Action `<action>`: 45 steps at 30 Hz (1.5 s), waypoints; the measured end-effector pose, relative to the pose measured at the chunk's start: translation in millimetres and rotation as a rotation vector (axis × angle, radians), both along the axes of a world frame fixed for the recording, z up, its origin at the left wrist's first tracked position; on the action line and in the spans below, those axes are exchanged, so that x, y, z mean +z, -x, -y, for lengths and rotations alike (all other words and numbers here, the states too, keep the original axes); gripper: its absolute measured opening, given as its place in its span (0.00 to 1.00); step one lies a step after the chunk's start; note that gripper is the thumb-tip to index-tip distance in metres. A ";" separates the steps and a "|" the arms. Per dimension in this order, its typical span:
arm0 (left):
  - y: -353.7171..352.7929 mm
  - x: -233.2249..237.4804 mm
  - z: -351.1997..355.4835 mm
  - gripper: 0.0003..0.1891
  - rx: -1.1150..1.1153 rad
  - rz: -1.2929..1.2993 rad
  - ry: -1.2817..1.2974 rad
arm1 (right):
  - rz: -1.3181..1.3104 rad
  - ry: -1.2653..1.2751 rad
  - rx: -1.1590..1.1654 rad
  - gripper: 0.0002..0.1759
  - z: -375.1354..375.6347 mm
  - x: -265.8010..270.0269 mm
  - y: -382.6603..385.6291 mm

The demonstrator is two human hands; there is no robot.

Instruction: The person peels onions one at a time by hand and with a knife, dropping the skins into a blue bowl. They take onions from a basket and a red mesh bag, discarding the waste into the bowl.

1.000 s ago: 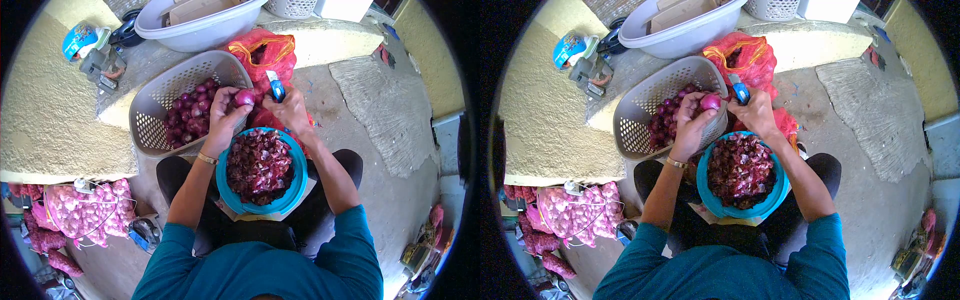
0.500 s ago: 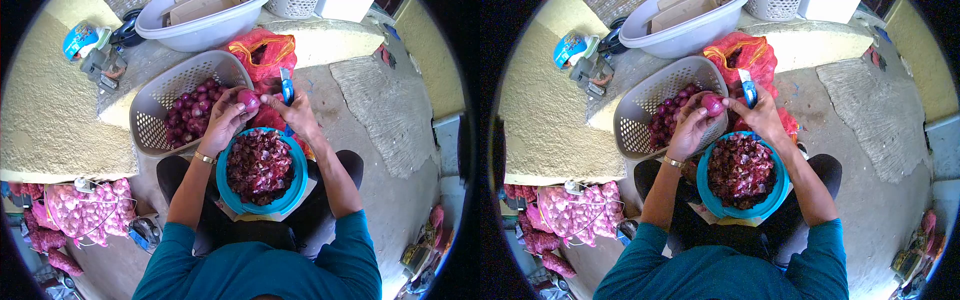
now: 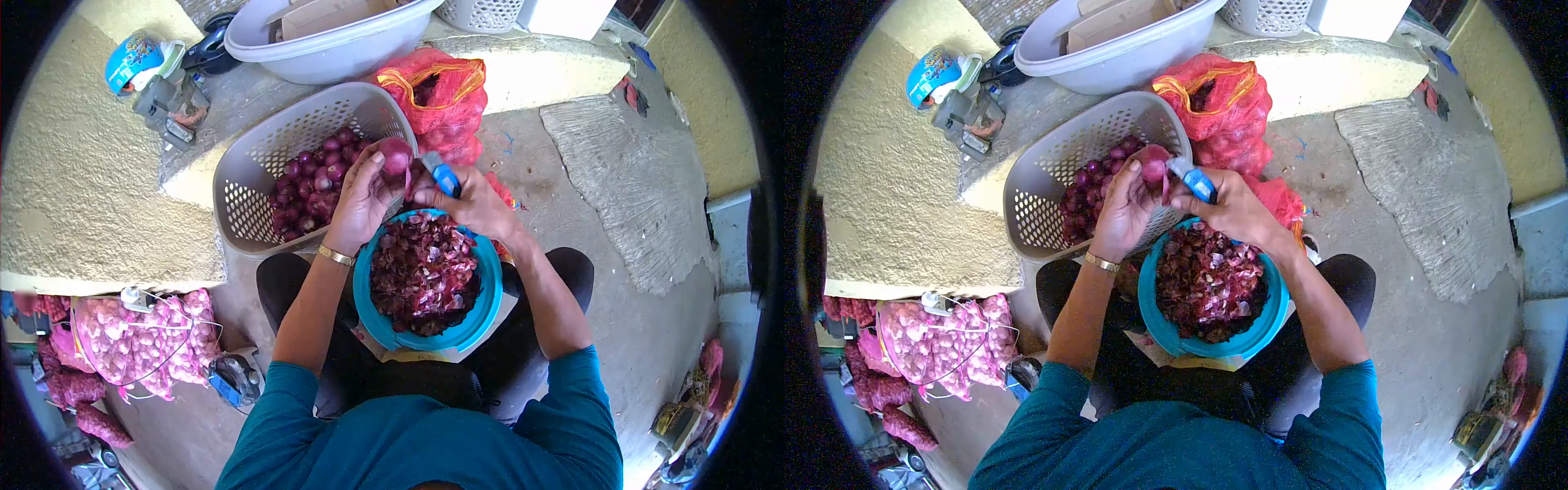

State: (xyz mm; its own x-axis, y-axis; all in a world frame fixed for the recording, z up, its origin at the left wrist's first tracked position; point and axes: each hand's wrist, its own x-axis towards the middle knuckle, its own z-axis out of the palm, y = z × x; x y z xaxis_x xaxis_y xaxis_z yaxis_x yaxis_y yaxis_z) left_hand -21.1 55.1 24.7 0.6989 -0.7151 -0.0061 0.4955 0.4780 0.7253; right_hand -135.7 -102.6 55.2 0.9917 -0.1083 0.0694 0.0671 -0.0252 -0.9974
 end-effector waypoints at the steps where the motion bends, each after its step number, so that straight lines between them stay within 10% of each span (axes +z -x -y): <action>1: -0.7 1.4 -0.1 0.17 0.001 0.000 0.001 | -0.022 0.019 0.106 0.08 1.7 1.8 1.3; 13: 1.6 7.8 -0.6 0.20 -0.118 -0.081 0.136 | 0.193 -0.066 -0.344 0.06 -9.6 8.1 -11.0; 45: 2.3 9.8 -0.4 0.19 -0.054 0.080 -0.024 | 0.120 0.334 -0.185 0.11 2.1 9.2 -6.7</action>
State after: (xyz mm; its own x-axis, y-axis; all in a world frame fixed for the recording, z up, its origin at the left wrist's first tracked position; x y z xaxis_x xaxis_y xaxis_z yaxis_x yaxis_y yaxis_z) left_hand -23.4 55.5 34.6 0.6584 -0.7520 0.0299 0.4604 0.4339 0.7745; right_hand -129.1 -104.7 64.4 0.9403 -0.2362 0.2451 0.1465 -0.3691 -0.9178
